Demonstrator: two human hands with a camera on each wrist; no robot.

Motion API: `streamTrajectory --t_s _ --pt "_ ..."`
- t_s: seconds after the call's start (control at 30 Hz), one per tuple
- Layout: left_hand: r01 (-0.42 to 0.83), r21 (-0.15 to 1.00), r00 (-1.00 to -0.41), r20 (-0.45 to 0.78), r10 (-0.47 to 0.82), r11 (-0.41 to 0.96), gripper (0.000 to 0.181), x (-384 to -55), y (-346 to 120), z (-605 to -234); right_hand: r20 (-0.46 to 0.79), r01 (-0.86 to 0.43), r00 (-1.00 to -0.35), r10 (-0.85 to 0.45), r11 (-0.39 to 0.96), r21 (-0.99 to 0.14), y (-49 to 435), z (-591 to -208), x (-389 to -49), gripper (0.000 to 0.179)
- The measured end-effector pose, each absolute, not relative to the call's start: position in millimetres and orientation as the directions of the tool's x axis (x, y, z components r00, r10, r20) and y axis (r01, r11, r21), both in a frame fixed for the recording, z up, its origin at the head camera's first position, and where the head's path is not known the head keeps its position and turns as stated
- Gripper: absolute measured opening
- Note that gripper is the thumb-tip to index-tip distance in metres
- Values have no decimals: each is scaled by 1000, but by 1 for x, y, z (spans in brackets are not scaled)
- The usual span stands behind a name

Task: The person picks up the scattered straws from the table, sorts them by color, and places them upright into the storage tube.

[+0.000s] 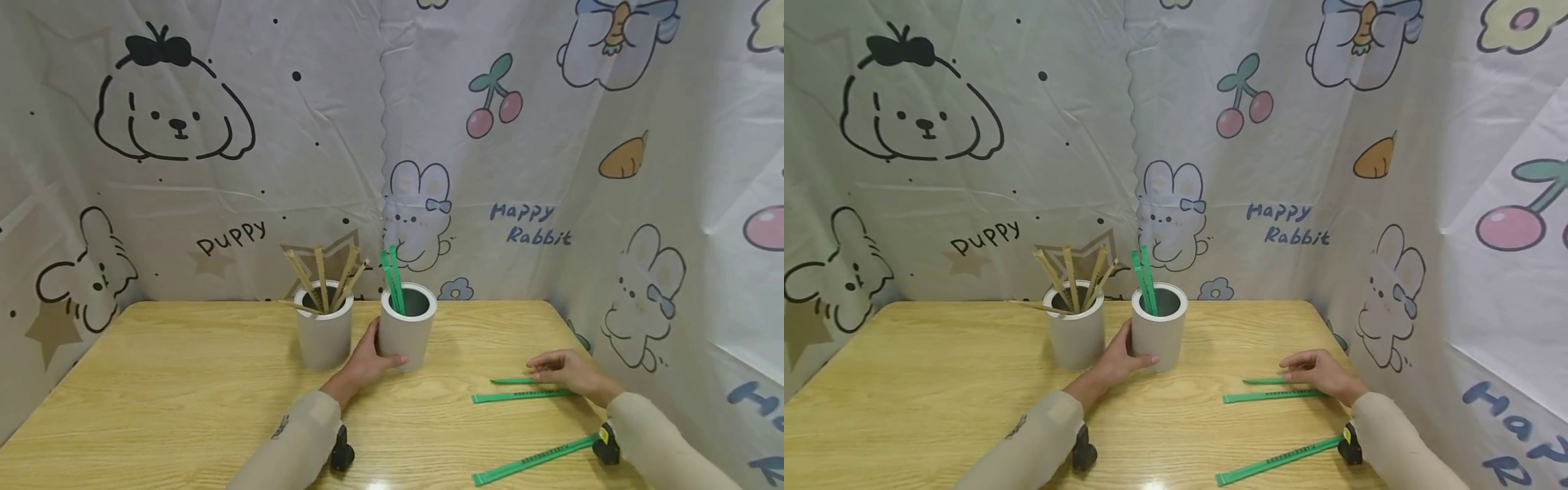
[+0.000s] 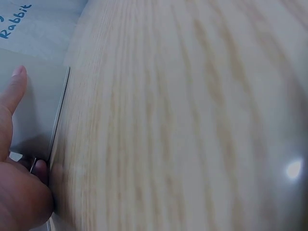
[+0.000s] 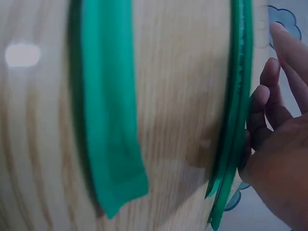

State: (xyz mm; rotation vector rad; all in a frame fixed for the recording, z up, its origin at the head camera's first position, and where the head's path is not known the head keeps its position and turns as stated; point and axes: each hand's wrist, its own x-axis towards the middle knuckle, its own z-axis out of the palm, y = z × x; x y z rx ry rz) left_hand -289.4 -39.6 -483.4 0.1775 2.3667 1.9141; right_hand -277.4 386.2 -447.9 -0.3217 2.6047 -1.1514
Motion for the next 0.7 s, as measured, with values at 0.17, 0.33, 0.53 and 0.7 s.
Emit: streamTrajectory --t_s 0.17,0.33,0.53,0.7 --pt "31 978 -988 -1 151 208 105 -289 -41 -482 -98 -206 -918 -384 673 -711 383 -453 -279 26" --pt "29 978 -988 -3 153 207 105 -288 -41 -480 -66 -273 -904 -422 691 -669 378 -453 -283 12" --pt "24 975 -989 -9 149 220 104 -288 -39 -482 5 -250 -938 -346 664 -704 359 -429 -292 18" --pt "25 976 -990 -6 144 216 105 -289 -39 -484 95 -203 -967 -238 484 -851 318 -377 -298 26"
